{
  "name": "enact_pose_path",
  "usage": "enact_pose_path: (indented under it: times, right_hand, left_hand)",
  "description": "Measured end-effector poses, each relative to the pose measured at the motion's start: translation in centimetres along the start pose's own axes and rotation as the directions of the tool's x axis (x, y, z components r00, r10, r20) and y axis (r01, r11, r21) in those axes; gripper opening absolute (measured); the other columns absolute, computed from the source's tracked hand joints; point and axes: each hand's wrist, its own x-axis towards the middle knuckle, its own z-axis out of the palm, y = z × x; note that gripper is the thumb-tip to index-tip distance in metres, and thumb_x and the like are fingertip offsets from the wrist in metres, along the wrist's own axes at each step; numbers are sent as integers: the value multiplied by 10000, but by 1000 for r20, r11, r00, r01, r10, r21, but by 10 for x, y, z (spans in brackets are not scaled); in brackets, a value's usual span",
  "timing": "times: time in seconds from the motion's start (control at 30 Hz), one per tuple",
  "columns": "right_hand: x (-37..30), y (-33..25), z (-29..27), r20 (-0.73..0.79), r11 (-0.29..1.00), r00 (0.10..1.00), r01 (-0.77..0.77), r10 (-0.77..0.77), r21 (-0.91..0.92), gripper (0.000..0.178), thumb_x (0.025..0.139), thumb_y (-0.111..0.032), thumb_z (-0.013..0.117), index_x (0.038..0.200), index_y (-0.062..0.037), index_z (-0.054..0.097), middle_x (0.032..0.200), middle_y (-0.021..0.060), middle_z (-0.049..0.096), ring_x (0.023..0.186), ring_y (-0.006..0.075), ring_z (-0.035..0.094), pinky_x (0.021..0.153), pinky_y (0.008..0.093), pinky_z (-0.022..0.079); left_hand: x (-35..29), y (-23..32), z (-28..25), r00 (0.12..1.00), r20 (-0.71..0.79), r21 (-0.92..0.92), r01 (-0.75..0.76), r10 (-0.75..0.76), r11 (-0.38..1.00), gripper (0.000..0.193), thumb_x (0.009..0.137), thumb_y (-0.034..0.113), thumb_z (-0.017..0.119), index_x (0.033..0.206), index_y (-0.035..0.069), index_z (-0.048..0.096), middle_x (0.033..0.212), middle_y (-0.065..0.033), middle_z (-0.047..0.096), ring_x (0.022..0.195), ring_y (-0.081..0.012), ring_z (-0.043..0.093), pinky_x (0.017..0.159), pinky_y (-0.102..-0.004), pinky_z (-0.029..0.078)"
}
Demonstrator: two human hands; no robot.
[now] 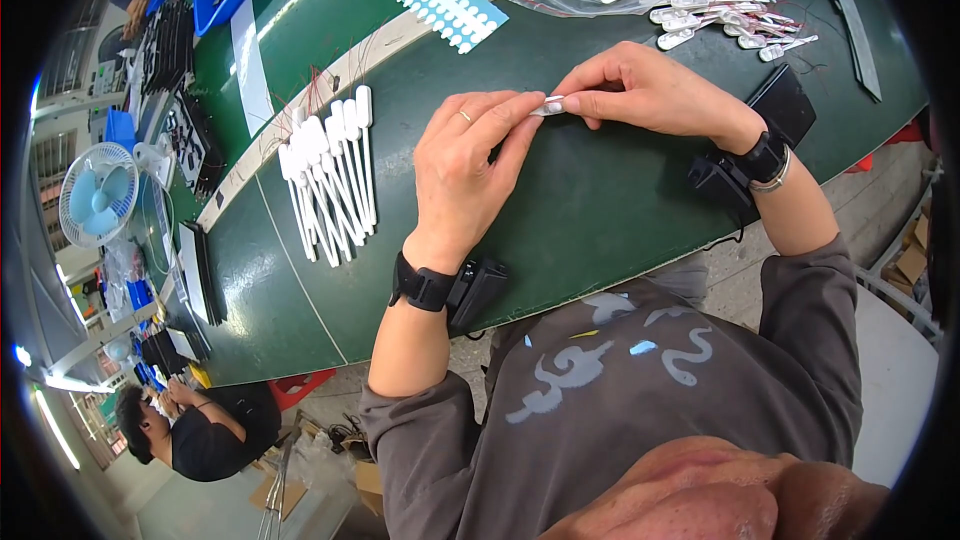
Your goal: The person picks up a white plastic housing and a wire, threads the wire through the housing, and then presses a white plastic cover onto it. After assembling the component, the person places it onto a pile of similar items on the table.
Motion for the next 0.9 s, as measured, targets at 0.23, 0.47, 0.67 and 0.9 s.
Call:
enact_pose_path:
  times: [0.23, 0.47, 0.67, 0.9]
  right_hand:
    - [0, 5, -1, 7, 996, 1000, 16, -17, 93, 256, 975, -249, 606, 1057, -33, 716, 685, -38, 584, 642, 33, 467, 560, 224, 351]
    - [-1, 1, -1, 2, 1000, 1000, 18, -18, 21, 256, 968, -253, 611, 1044, -30, 713, 676, -43, 578, 627, 35, 454, 549, 231, 342]
    - [-1, 1, -1, 10, 1000, 1000, 16, -16, 4, 264, 965, -258, 614, 1045, -27, 712, 675, -43, 576, 623, 36, 452, 546, 232, 341]
    - [-2, -3, -1, 26, 1000, 1000, 3, -3, 6, 273, 962, -262, 620, 1042, -18, 713, 683, -35, 586, 629, 40, 467, 555, 230, 354]
  left_hand:
    - [-3, 5, 3, 988, -25, -209, 145, -154, 967, 182, 848, 6, 721, 1023, 46, 746, 936, -70, 722, 731, -110, 654, 648, -228, 518]
    - [-3, 15, -2, 820, 199, -434, 564, -536, 702, 170, 873, 55, 719, 1042, 40, 739, 837, -19, 690, 622, -43, 578, 547, -197, 450]
    - [-1, 13, -3, 754, 287, -494, 645, -590, 583, 162, 878, 76, 723, 1032, 33, 742, 798, 8, 651, 589, -7, 488, 502, -189, 386]
    - [-4, 5, 4, 950, 66, -371, 308, -306, 876, 149, 873, 42, 719, 1020, 35, 741, 948, 0, 693, 617, 3, 445, 519, -175, 349]
